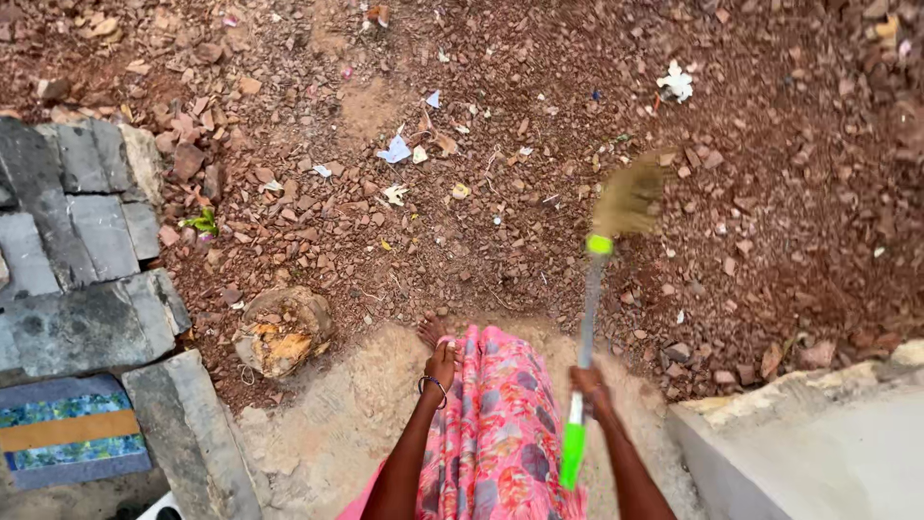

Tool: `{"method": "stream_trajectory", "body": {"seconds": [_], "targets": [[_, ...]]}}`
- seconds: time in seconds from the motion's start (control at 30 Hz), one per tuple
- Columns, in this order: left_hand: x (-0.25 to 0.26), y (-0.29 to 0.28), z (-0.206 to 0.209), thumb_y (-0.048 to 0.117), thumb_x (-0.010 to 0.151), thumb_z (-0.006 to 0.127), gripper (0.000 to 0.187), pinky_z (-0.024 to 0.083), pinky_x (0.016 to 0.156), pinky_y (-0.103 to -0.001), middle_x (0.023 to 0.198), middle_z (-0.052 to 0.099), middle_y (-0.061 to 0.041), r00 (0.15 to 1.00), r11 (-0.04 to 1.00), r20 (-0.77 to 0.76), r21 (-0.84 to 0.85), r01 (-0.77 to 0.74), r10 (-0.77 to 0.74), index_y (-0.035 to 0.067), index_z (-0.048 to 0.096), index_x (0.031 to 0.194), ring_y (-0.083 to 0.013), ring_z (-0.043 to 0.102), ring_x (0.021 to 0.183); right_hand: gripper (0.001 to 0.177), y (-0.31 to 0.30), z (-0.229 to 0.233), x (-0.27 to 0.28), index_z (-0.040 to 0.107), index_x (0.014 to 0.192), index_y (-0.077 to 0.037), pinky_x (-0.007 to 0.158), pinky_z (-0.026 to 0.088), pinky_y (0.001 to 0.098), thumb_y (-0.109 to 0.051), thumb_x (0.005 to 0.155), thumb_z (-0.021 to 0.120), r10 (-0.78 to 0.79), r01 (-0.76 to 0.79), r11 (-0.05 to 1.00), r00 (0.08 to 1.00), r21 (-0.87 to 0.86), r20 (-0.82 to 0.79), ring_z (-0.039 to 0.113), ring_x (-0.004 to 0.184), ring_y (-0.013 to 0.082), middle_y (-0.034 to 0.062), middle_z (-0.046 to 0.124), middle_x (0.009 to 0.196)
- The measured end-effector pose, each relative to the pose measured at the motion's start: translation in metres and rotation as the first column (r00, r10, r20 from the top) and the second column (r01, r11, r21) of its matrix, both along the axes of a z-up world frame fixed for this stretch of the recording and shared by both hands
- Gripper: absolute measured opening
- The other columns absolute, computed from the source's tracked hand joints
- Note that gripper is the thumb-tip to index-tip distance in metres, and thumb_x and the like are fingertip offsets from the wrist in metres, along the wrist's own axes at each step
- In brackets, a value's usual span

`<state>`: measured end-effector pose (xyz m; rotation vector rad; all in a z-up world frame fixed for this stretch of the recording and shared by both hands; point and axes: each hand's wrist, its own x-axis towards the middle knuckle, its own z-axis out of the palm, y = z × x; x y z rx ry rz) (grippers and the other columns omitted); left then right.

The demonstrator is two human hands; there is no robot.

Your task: The person sweeps the outdoor ground and porch area using a broom, moving debris and cleaning various surfaces including around water buckets and a shoe rack.

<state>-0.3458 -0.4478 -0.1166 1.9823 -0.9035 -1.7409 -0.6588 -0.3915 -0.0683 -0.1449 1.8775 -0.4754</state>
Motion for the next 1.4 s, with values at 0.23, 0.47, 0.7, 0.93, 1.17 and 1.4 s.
{"method": "stream_trajectory", "body": {"seconds": [0.23, 0.47, 0.7, 0.93, 1.17, 1.4], "targets": [[0.04, -0.028, 0.013, 0.033, 0.106, 0.046, 0.035, 0.057, 0.066, -0.035, 0.085, 0.078, -0.008, 0.99, 0.997, 0.123, 0.053, 0.056, -0.063, 0.017, 0.063, 0.132, -0.0167, 0.073, 0.068, 0.022, -0.051, 0.005, 0.072, 0.062, 0.1, -0.009, 0.045, 0.053, 0.0317, -0.019, 0.084, 0.074, 0.644, -0.645, 0.764, 0.759, 0.028, -0.089, 0.065, 0.048, 0.0141, 0.0041, 0.067, 0.061], [0.101, -0.037, 0.02, 0.032, 0.106, 0.046, 0.035, 0.053, 0.062, -0.029, 0.078, 0.071, -0.003, 0.944, 0.95, -0.114, 0.027, -0.31, 0.311, 0.008, 0.065, 0.123, -0.0098, 0.061, 0.063, 0.024, -0.033, 0.022, 0.173, 0.053, 0.105, -0.005, 0.037, 0.047, 0.0386, -0.009, 0.084, 0.064, 0.165, -0.155, 0.985, 0.976, -0.08, 0.143, 0.053, 0.044, 0.0202, 0.0081, 0.055, 0.062], [0.156, -0.008, 0.017, 0.032, 0.111, 0.042, 0.038, 0.053, 0.063, -0.029, 0.08, 0.071, -0.005, 0.961, 0.963, 0.1, 0.049, -0.264, 0.258, 0.004, 0.068, 0.112, -0.0118, 0.062, 0.064, 0.025, -0.099, -0.038, 0.278, 0.054, 0.105, -0.008, 0.046, 0.05, 0.0384, -0.013, 0.083, 0.064, 0.496, -0.52, 0.854, 0.81, -0.008, 0.314, 0.053, 0.054, 0.021, 0.0071, 0.054, 0.068], [0.19, 0.003, 0.03, 0.032, 0.106, 0.041, 0.035, 0.056, 0.065, -0.03, 0.082, 0.074, -0.003, 0.932, 0.933, 0.053, 0.026, -0.359, 0.357, 0.006, 0.064, 0.111, -0.0124, 0.066, 0.064, 0.027, -0.037, 0.045, 0.183, 0.058, 0.104, -0.006, 0.046, 0.047, 0.0376, -0.005, 0.077, 0.056, 0.567, -0.566, 0.823, 0.814, -0.045, 0.127, 0.053, 0.052, 0.0203, 0.0082, 0.054, 0.065], [0.195, -0.001, 0.025, 0.033, 0.108, 0.043, 0.037, 0.054, 0.064, -0.031, 0.08, 0.073, -0.006, 0.931, 0.938, 0.12, -0.018, -0.345, 0.345, 0.006, 0.067, 0.11, -0.0137, 0.065, 0.064, 0.032, -0.004, 0.078, 0.18, 0.055, 0.115, 0.0, 0.047, 0.051, 0.0415, -0.007, 0.084, 0.062, 0.595, -0.62, 0.763, 0.784, 0.181, 0.178, 0.057, 0.051, 0.0233, 0.0122, 0.058, 0.066], [0.175, -0.011, 0.015, 0.031, 0.109, 0.045, 0.034, 0.054, 0.063, -0.031, 0.079, 0.071, -0.005, 0.911, 0.911, -0.056, -0.033, -0.412, 0.41, 0.004, 0.065, 0.107, -0.0119, 0.066, 0.067, 0.044, -0.035, 0.076, 0.139, 0.053, 0.126, -0.007, 0.05, 0.056, 0.0359, -0.009, 0.085, 0.069, 0.781, -0.773, 0.622, 0.623, 0.122, -0.035, 0.066, 0.054, 0.0197, 0.0074, 0.067, 0.071]]}}
